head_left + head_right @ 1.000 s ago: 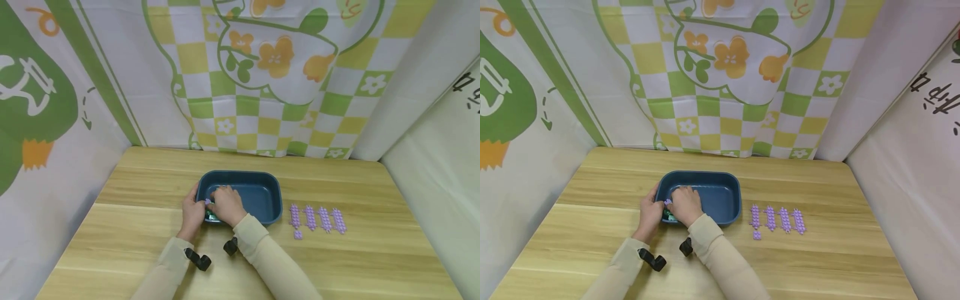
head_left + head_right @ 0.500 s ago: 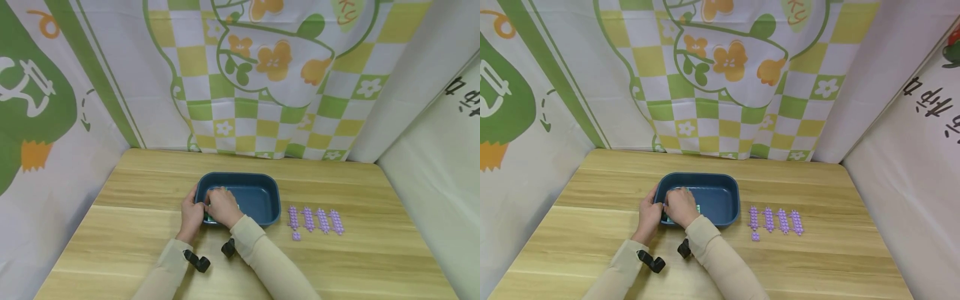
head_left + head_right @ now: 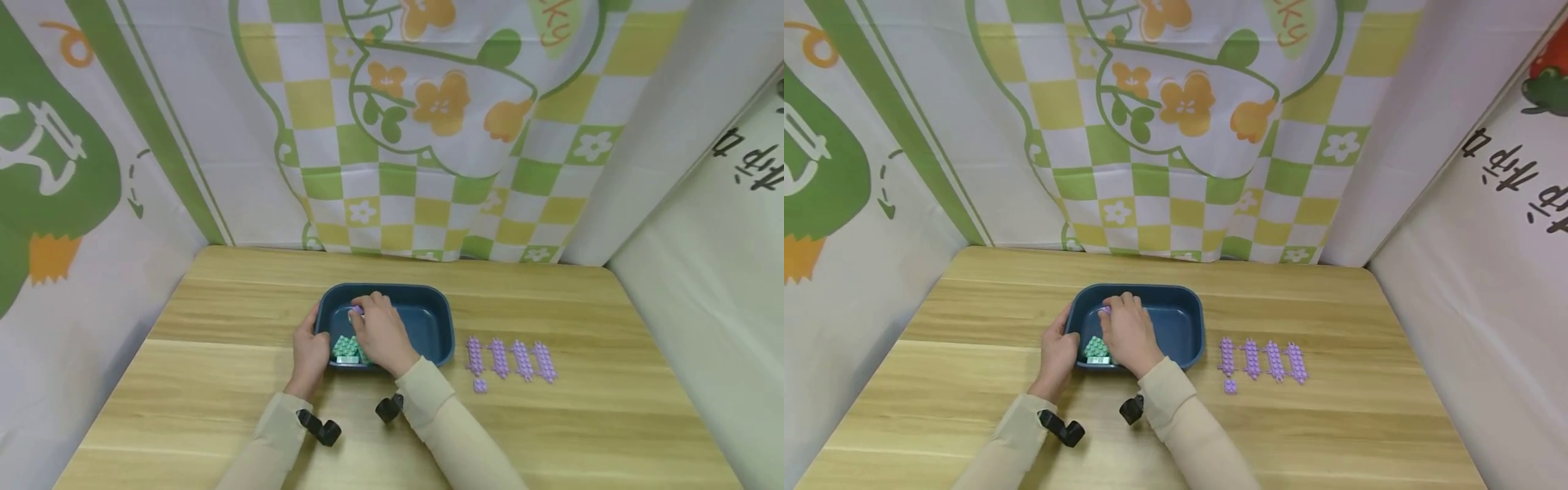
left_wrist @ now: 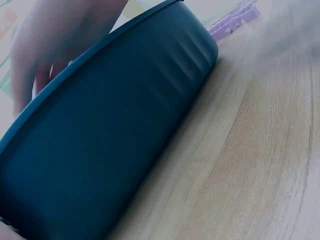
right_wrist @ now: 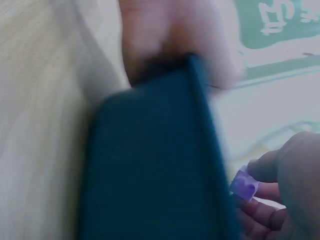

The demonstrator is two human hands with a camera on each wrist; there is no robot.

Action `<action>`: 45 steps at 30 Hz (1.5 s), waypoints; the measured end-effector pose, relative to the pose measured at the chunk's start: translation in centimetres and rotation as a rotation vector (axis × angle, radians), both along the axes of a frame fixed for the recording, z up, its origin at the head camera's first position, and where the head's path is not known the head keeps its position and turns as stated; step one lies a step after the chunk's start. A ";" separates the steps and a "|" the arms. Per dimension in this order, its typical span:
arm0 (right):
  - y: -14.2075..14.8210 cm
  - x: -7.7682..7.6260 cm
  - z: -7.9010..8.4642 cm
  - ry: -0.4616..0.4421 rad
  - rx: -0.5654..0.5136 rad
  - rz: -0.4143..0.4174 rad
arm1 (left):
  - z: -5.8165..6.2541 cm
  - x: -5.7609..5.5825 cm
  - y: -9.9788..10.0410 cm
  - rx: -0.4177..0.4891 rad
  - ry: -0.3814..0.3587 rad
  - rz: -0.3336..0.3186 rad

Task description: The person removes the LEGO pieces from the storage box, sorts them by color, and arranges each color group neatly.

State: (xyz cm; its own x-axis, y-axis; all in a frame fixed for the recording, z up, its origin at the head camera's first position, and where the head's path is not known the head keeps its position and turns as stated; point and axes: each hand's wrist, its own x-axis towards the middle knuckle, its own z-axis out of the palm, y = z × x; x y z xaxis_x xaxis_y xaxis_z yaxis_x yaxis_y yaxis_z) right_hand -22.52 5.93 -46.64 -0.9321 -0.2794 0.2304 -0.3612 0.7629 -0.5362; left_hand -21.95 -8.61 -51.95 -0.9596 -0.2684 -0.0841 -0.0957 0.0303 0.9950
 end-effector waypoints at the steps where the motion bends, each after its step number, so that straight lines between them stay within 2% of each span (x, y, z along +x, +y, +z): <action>1: 0.9 0.4 0.2 0.015 -0.031 -0.015 | 0.0 0.0 0.1 0.004 -0.006 -0.001; 7: 8.1 3.8 1.1 0.183 -0.206 -0.051 | 0.0 0.1 0.5 0.016 -0.046 -0.012; 10: 12.4 5.7 1.1 0.269 -0.241 -0.046 | 0.2 0.1 0.4 0.009 -0.059 -0.009; 12: 15.1 7.0 0.7 0.293 -0.218 -0.067 | 0.4 0.1 0.4 0.005 -0.062 -0.005; 15: 18.6 8.6 -0.4 0.253 -0.173 -0.110 | 0.7 0.1 0.4 -0.001 -0.064 0.002; 19: 21.5 10.1 -2.2 0.152 -0.122 -0.165 | 0.8 0.1 0.3 -0.003 -0.074 0.004; 24: 23.0 11.2 -3.5 0.091 -0.072 -0.225 | 0.8 0.1 0.4 0.014 -0.073 -0.006; 30: 23.4 11.7 -4.4 0.077 -0.031 -0.243 | 0.4 0.1 0.4 0.009 -0.044 -0.010; 38: 23.5 11.5 -4.8 0.108 0.013 -0.237 | 0.5 0.1 0.4 0.017 -0.054 -0.014; 45: 23.4 11.5 -5.1 0.091 0.047 -0.241 | 0.7 0.2 0.4 0.007 -0.070 -0.022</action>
State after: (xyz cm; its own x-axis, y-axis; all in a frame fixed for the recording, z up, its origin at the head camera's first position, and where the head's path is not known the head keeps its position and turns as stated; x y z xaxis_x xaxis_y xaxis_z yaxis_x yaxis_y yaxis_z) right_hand -10.99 29.37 -51.77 -0.9492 -0.0644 0.3081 -0.2112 0.8561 -0.4717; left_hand -21.79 -8.23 -51.29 -0.9571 -0.2460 -0.1534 -0.1648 0.0262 0.9860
